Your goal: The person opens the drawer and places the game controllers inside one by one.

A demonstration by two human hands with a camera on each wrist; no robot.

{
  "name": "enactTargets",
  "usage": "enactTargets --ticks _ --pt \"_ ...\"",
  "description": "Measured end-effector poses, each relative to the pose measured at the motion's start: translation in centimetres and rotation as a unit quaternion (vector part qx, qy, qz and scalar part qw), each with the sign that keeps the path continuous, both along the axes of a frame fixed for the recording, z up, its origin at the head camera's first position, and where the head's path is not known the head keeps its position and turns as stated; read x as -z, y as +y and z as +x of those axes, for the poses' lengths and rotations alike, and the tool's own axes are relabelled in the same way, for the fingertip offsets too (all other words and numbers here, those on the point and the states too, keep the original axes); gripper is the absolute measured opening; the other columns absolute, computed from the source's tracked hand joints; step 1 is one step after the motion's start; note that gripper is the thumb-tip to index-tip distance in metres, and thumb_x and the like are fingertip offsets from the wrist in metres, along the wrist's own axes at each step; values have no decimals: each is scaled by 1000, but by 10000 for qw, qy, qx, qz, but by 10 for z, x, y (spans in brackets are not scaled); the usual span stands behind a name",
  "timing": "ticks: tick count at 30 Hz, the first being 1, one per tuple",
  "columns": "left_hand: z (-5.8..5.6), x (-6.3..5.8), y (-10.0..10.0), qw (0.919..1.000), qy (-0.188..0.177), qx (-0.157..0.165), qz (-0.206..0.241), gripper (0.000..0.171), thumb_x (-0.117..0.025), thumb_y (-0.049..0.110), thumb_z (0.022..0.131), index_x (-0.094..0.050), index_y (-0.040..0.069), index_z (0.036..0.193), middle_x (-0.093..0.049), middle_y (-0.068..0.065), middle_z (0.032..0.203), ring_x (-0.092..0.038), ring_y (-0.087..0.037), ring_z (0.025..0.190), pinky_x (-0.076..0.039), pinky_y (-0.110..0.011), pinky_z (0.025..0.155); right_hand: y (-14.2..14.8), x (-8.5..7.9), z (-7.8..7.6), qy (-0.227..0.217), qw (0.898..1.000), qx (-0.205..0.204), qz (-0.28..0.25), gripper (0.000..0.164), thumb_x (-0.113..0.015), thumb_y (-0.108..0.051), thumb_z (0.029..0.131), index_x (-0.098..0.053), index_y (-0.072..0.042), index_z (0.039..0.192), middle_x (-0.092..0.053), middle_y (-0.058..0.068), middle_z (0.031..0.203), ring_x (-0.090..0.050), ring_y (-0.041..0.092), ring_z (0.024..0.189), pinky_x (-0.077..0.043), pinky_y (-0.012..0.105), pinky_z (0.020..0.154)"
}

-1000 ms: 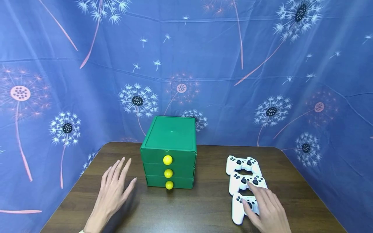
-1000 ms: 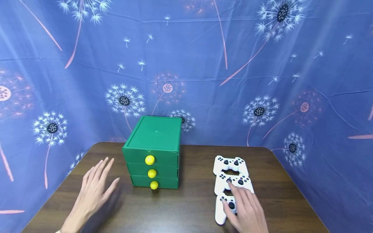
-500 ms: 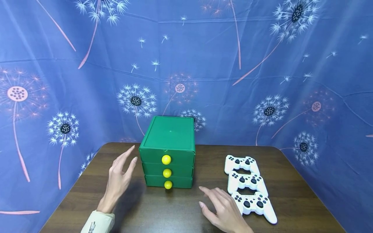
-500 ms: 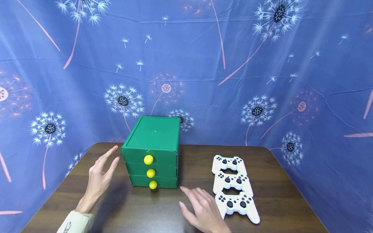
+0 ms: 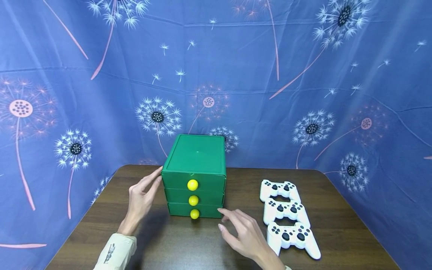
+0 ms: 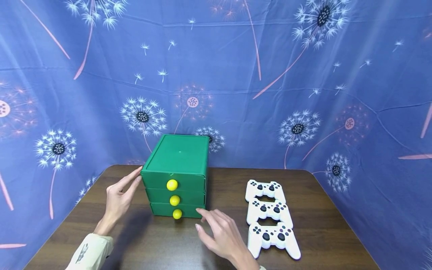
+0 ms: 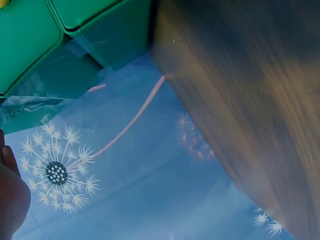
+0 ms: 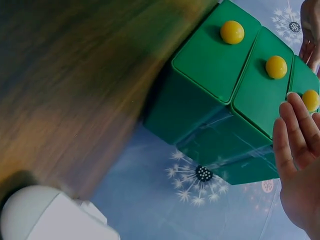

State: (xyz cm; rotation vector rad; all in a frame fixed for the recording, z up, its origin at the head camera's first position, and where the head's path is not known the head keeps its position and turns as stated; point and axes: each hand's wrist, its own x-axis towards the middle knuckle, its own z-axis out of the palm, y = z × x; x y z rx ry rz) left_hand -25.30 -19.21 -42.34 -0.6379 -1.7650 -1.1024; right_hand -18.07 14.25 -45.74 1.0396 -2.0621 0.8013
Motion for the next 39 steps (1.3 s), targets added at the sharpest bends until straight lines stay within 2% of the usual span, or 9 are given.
enactTargets --ticks 5,9,14,17,23,32,39 --pt "-4 0 -3 9999 96 82 -46 48 -73 -26 78 -74 -5 122 -75 -19 114 -66 0 111 -51 -15 94 -9 -8 -5 -556 9974 -377 -272 41 -71 -10 97 -62 -11 137 -72 -5 99 -69 9 90 -60 29 74" --pt "-4 0 -4 9999 101 87 -40 47 -72 -26 78 -75 -4 120 -76 -18 110 -67 1 107 -51 -14 93 -22 -18 -12 -1163 9887 -771 -541 41 -70 -5 98 -61 -7 138 -73 -4 105 -70 10 95 -60 31 76" --pt "-1 -5 -1 9999 111 57 -44 44 -71 -27 79 -75 -6 117 -76 -19 108 -67 2 105 -51 -14 91 -41 -32 -23 -1729 9764 -1069 -727 39 -66 -6 102 -59 -5 140 -75 7 112 -72 17 103 -61 37 80" --pt "6 -13 3 9999 139 86 -17 41 -70 -28 79 -75 -8 115 -75 -22 107 -67 2 105 -51 -13 91 -51 -39 -30 -2030 9693 -1125 -809 39 -63 -10 104 -58 -8 143 -75 12 115 -72 21 106 -61 38 81" --pt "17 -26 9 9996 212 181 -38 40 -69 -30 77 -74 -12 112 -74 -25 106 -68 0 106 -51 -13 91 -65 -47 -39 -2495 9584 -997 -961 40 -63 -17 105 -58 -14 145 -75 10 115 -71 17 106 -60 37 81" --pt "2 -12 2 9997 203 118 -89 43 -70 -30 77 -75 -9 114 -75 -21 109 -66 3 108 -51 -14 91 -74 -55 -44 -2809 9501 -990 -932 43 -66 -16 104 -57 -14 146 -76 9 113 -70 13 102 -58 34 86" --pt "-2 -5 -1 9996 255 50 -73 43 -71 -29 77 -75 -8 114 -76 -21 107 -66 4 107 -51 -13 90 -82 -62 -44 -2991 9455 -878 -937 41 -67 -15 103 -61 -14 144 -75 4 111 -70 11 97 -58 29 89"
